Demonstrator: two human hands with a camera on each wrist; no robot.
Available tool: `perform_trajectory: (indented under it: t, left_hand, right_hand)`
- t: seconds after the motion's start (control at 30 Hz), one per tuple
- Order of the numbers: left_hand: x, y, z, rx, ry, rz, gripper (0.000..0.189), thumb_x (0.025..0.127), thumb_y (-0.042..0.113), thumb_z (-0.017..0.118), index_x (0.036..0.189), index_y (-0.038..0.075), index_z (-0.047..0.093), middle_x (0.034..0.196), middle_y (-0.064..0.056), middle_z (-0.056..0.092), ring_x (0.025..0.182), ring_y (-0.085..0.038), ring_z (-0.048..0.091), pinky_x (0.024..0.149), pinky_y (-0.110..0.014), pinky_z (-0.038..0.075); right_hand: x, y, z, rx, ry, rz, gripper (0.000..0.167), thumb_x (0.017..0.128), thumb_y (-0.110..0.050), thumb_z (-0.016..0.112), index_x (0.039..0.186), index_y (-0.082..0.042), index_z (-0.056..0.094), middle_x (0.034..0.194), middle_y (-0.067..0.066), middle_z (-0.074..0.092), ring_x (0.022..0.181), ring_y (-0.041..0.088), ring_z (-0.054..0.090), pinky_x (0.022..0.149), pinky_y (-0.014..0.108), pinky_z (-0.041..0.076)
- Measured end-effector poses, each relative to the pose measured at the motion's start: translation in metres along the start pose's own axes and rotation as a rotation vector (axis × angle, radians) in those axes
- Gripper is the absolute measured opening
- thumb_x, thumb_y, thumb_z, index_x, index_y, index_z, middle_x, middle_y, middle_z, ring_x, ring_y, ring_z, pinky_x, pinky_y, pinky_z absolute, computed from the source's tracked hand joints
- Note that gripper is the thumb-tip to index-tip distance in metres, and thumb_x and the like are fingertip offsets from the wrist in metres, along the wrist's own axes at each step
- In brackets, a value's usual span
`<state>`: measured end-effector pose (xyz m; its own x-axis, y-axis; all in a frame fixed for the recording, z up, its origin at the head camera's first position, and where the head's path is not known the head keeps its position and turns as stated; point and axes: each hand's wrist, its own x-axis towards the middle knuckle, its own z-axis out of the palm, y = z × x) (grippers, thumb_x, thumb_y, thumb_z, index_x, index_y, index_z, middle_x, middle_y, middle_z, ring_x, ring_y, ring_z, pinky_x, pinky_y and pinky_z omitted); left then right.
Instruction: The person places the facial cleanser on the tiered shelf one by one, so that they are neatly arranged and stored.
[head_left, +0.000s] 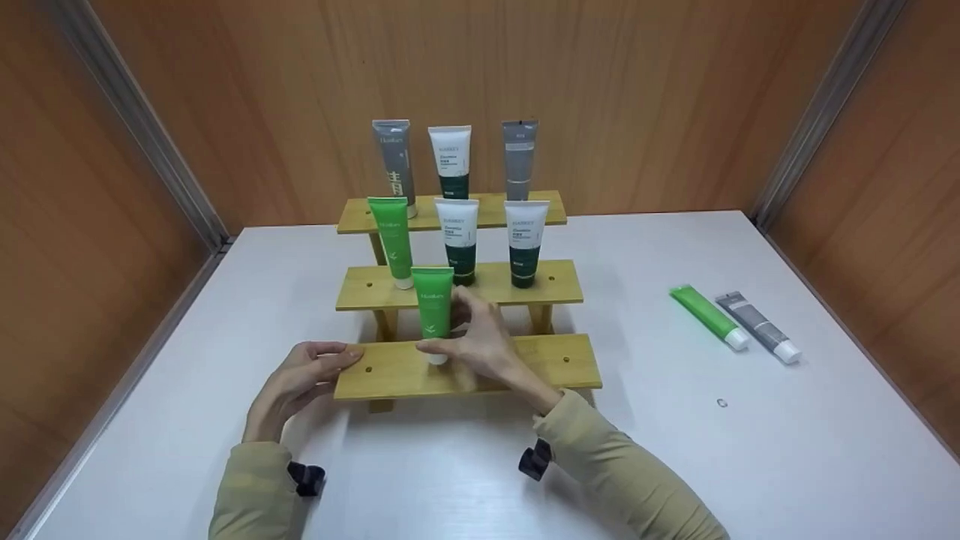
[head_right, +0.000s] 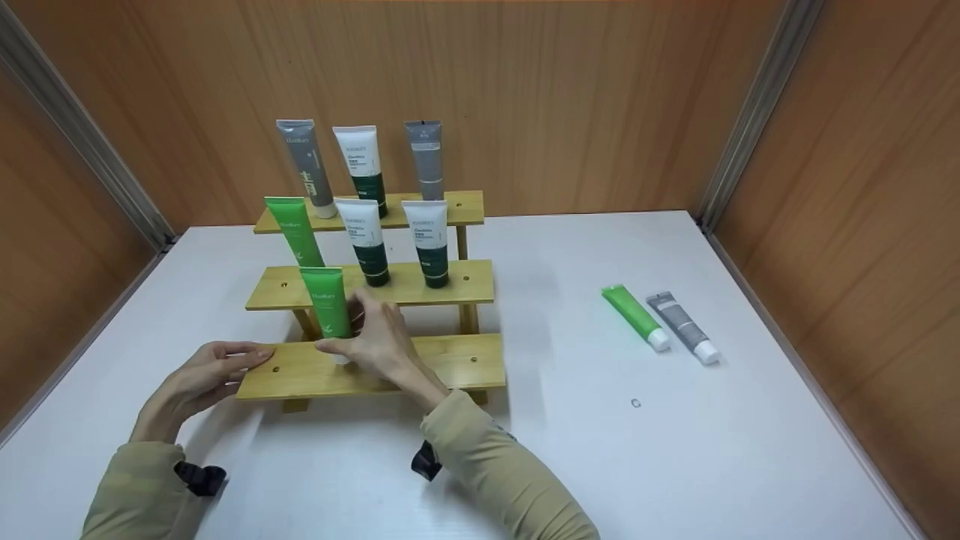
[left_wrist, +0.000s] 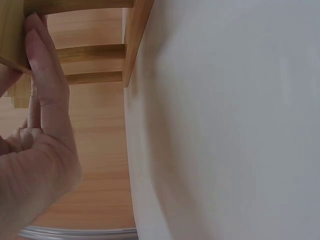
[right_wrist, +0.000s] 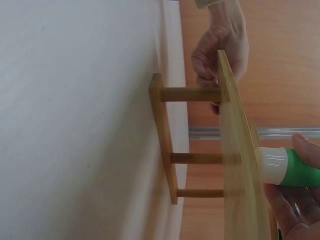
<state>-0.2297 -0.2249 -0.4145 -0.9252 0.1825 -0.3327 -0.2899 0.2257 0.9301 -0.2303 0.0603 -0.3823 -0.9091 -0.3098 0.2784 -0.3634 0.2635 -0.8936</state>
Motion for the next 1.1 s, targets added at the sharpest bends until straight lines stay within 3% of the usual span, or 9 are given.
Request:
perform_trajectory:
  t: [0.3,1.1]
  left_hand:
    - [0.001,-0.001,-0.001,0.0,-0.001,-0.005,0.062,0.097,0.027,0.068,0.138,-0.013,0.046,0.101,-0.001,0.076,0.087,-0.009,0.074,0.077,-0.023,0.061]
    - [0.001,-0.004,-0.003,-0.025,-0.027,0.008,0.063,0.098,0.026,0.067,0.141,-0.014,0.043,0.101,0.001,0.075,0.089,-0.009,0.074,0.078,-0.023,0.061]
  right_hand:
    - [0.006,0.0,0.024,0.012,-0.002,-0.052,0.062,0.074,-0.017,0.09,0.126,-0.004,0.058,0.116,0.013,0.07,0.101,0.024,0.071,0.084,0.024,0.059]
    - [0.011,0.0,0.047,-0.01,-0.033,-0.098,0.054,0.076,-0.014,0.089,0.12,-0.005,0.059,0.115,0.01,0.071,0.099,0.018,0.069,0.084,0.022,0.057]
